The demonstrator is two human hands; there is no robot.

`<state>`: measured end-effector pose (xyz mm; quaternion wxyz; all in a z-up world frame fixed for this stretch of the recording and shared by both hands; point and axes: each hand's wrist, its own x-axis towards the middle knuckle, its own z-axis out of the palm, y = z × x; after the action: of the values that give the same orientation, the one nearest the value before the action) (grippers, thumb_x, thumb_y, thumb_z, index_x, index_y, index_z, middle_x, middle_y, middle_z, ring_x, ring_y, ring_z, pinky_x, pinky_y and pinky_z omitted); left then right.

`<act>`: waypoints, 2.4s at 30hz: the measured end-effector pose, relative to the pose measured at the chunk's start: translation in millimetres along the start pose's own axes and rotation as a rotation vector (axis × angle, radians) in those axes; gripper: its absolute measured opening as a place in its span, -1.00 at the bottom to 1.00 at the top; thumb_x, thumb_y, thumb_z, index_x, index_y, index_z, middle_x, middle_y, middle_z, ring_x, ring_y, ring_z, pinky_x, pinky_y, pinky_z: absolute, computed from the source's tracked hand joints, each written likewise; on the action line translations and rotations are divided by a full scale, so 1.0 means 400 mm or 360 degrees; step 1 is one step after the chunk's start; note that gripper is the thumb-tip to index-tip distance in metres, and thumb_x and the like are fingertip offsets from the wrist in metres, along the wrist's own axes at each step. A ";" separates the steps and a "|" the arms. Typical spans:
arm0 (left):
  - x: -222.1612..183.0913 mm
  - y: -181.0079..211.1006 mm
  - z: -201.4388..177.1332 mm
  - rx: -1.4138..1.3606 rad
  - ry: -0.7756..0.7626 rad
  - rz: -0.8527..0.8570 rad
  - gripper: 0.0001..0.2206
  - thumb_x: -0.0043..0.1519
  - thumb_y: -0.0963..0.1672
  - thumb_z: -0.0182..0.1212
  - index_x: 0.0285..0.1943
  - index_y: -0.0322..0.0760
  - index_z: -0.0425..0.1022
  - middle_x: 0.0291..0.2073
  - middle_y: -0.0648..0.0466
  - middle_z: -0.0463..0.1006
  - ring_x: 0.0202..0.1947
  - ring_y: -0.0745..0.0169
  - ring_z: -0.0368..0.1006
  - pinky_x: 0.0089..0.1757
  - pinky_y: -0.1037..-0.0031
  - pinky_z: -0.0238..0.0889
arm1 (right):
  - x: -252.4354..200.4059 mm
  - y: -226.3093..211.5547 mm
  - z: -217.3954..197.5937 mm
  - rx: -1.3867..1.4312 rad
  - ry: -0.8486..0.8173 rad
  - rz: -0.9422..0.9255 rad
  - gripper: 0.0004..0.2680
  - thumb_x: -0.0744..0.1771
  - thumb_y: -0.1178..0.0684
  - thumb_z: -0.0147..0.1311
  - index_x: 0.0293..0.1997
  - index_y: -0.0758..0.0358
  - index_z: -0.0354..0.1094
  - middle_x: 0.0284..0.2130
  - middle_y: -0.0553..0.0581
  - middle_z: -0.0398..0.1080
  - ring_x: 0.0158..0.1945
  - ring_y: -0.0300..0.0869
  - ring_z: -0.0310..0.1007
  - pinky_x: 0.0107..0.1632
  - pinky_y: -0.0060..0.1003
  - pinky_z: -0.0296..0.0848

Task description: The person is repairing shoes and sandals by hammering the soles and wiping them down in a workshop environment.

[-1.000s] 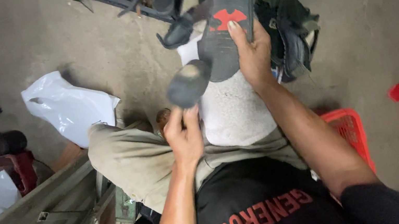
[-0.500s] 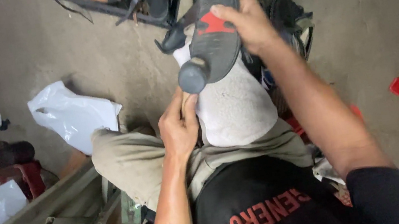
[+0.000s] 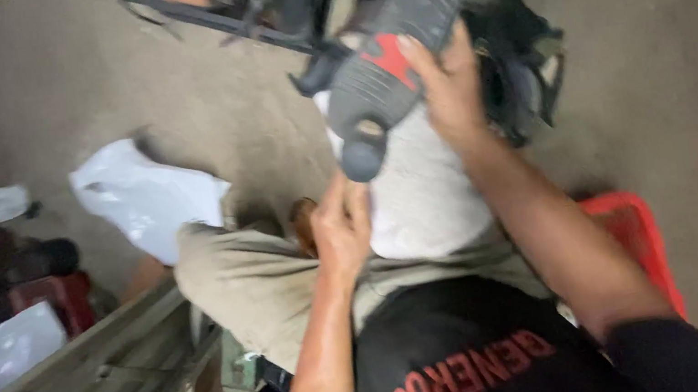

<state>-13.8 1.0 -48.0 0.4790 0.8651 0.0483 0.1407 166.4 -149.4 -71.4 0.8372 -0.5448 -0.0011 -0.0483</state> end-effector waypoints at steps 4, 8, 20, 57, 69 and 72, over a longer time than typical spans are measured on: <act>-0.003 0.013 -0.002 0.0190 0.0128 0.0056 -0.67 0.35 -0.12 0.20 0.23 -0.44 0.48 0.10 -0.19 0.60 0.08 0.02 0.59 0.06 0.32 0.43 | 0.095 0.040 -0.233 -0.2030 -0.0748 -0.1115 -0.37 0.07 0.25 0.12 0.35 0.48 0.31 0.26 0.51 0.36 0.19 0.37 0.41 0.15 0.10 0.30; 0.034 0.106 -0.059 -0.0071 0.0162 -0.0156 -0.66 0.37 -0.06 0.11 0.19 -0.43 0.49 -0.01 -0.11 0.59 0.00 0.21 0.52 -0.01 0.35 0.39 | 0.049 -0.111 -0.092 -0.0171 0.0232 0.0585 -0.71 0.25 -0.06 0.36 0.02 0.10 0.53 -0.06 -0.07 0.60 -0.02 -0.36 0.63 0.18 -0.40 0.67; -0.022 0.063 -0.018 -0.0160 0.0154 -0.0013 -0.61 0.42 -0.04 0.11 0.40 -0.23 0.34 0.21 -0.08 0.54 0.18 -0.04 0.54 0.04 0.12 0.49 | -0.086 -0.087 -0.050 -0.0149 0.0039 0.0007 -0.62 0.40 -0.22 0.12 0.25 0.24 0.32 0.19 0.15 0.40 0.27 -0.06 0.48 0.42 -0.07 0.57; 0.009 0.077 -0.052 -0.0273 0.0113 -0.0076 -0.63 0.46 -0.01 -0.02 0.42 -0.12 0.31 0.23 -0.02 0.53 0.14 0.00 0.56 -0.09 0.13 0.42 | -0.246 -0.162 -0.195 -0.0716 -0.0567 0.0892 -0.82 0.39 0.15 0.04 0.09 0.35 0.37 -0.09 0.11 0.48 -0.10 -0.29 0.41 -0.06 -0.47 0.36; -0.006 0.100 -0.096 -0.0449 0.0135 -0.0471 -0.60 0.37 -0.02 0.07 0.33 -0.28 0.43 0.23 0.02 0.54 0.24 0.31 0.44 0.17 0.43 0.32 | -0.272 -0.125 -0.106 -0.1386 -0.0370 0.0287 -0.80 0.46 0.03 0.12 0.12 0.31 0.27 -0.14 0.17 0.43 -0.17 -0.22 0.35 -0.16 -0.28 0.37; -0.035 0.097 -0.048 -0.0742 0.0374 -0.0317 -0.70 0.46 -0.10 0.04 0.28 -0.37 0.43 0.05 0.12 0.57 0.10 0.48 0.38 0.07 0.44 0.34 | -0.266 -0.140 -0.088 -0.1449 -0.0466 0.0150 -0.82 0.48 0.05 0.09 0.08 0.37 0.25 -0.12 0.21 0.41 -0.12 -0.15 0.35 -0.08 -0.24 0.33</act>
<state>-34.7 -7.0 -8.4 0.6677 0.7004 0.1545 0.1995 54.3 -195.5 -40.2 0.5057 -0.8566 -0.0730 0.0712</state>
